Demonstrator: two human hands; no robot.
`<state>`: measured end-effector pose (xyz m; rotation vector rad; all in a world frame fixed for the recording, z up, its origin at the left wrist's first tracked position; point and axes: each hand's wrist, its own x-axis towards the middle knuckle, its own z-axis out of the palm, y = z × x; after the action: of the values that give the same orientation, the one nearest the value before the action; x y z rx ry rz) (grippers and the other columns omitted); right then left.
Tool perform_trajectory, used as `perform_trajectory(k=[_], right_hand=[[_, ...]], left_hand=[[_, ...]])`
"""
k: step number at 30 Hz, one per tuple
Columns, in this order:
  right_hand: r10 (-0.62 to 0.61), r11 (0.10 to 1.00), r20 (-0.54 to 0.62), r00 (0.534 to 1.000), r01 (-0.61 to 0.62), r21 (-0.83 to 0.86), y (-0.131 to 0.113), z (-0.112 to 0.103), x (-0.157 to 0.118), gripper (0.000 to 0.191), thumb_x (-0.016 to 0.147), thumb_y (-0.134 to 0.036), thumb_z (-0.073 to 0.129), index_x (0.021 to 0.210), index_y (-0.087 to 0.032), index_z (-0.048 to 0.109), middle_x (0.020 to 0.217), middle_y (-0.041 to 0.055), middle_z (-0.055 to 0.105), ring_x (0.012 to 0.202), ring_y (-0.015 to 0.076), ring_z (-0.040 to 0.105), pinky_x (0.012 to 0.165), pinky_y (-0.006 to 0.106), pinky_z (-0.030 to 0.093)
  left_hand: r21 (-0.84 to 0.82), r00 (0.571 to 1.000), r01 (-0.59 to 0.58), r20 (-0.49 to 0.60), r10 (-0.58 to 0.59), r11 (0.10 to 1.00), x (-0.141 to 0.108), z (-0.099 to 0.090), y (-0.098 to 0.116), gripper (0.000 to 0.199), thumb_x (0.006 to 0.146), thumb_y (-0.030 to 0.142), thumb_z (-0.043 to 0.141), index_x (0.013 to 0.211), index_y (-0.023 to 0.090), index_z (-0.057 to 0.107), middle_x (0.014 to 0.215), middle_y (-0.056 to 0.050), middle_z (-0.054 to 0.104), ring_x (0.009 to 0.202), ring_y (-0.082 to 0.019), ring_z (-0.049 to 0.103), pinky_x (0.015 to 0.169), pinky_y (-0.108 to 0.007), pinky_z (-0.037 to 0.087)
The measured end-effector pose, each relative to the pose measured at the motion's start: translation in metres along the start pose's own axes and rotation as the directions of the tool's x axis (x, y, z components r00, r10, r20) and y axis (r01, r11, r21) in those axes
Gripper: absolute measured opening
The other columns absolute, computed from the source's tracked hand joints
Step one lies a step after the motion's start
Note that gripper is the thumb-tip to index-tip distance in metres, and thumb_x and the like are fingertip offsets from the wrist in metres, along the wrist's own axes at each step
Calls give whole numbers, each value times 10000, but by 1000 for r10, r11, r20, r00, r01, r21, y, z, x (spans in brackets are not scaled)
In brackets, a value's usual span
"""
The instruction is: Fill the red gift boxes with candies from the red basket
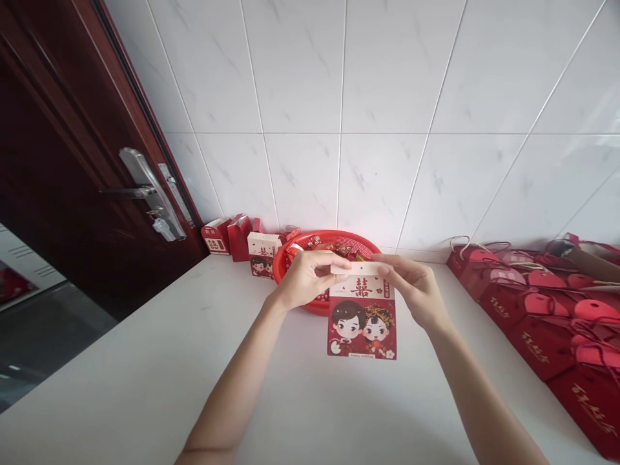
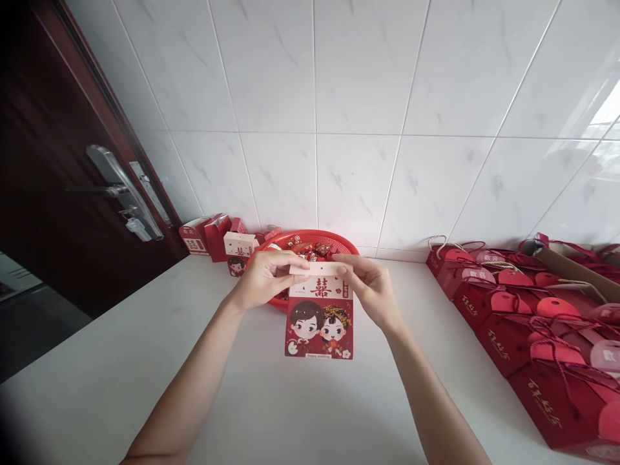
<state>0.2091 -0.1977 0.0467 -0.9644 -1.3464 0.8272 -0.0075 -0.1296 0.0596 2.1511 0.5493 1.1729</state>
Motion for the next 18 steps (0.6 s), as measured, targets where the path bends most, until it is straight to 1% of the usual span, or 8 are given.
perform_trajectory(k=[3, 6, 8, 9, 11, 14, 16, 18], right_hand=[[65, 996, 37, 997, -67, 54, 0, 1, 0, 404, 788, -493, 779, 1074, -209, 747, 860, 73, 786, 813, 253, 745, 643, 319, 598], [91, 993, 47, 995, -95, 76, -1, 2, -1, 395, 766, -493, 799, 1017, -193, 737, 829, 69, 778, 782, 247, 741, 628, 314, 593], [95, 992, 41, 995, -98, 75, -1, 2, -1, 387, 762, -501, 800, 980, -188, 733, 808, 64, 772, 743, 234, 729, 617, 312, 587], [96, 992, 36, 995, -98, 74, -1, 2, -1, 385, 763, -505, 797, 971, -188, 731, 797, 60, 768, 720, 224, 722, 611, 310, 583], [99, 992, 31, 995, -101, 74, -2, 2, -1, 391, 763, -511, 795, 976, -190, 728, 779, 55, 763, 686, 212, 711, 601, 307, 577], [118, 990, 30, 993, -120, 79, -3, 2, -2, 443, 753, -533, 793, 1031, -195, 728, 787, 57, 764, 676, 221, 714, 599, 320, 580], [140, 986, 44, 989, -143, 83, -4, 2, -1, 483, 744, -554, 792, 1063, -196, 733, 804, 63, 768, 696, 233, 722, 618, 336, 588], [153, 983, 74, 986, -159, 87, -4, 1, -1, 474, 747, -557, 790, 1055, -199, 746, 849, 70, 775, 742, 240, 729, 666, 346, 596]], left_hand=[[20, 999, 45, 12, -45, 999, 0, -2, -2, 164, 787, 301, 783, 894, 177, 783, 890, -63, 769, 776, -169, 715, 686, -270, 605], [-3, 991, 118, 58, -118, 993, -1, -5, -3, 257, 746, 341, 817, 940, 176, 785, 930, -72, 777, 792, -183, 721, 691, -283, 611], [-7, 987, 139, 83, -138, 990, -1, -6, -3, 318, 715, 367, 841, 960, 172, 786, 936, -76, 777, 781, -186, 719, 674, -285, 611], [-3, 987, 135, 86, -134, 991, -1, -6, -3, 320, 721, 380, 837, 959, 172, 787, 927, -77, 777, 778, -187, 717, 668, -285, 610], [7, 991, 105, 81, -105, 994, 0, -5, -1, 276, 781, 394, 788, 949, 175, 791, 904, -78, 779, 778, -187, 717, 664, -286, 608], [28, 998, 55, 43, -56, 998, 0, -3, 1, 212, 861, 358, 704, 935, 183, 797, 904, -80, 787, 791, -189, 728, 676, -287, 614], [49, 999, 35, 9, -36, 998, 0, -2, 0, 200, 861, 329, 700, 963, 187, 796, 948, -80, 792, 830, -197, 739, 704, -289, 623], [67, 999, 26, -24, -24, 997, -1, -2, -1, 234, 857, 318, 703, 1038, 193, 785, 1022, -80, 788, 877, -202, 744, 726, -291, 631]])
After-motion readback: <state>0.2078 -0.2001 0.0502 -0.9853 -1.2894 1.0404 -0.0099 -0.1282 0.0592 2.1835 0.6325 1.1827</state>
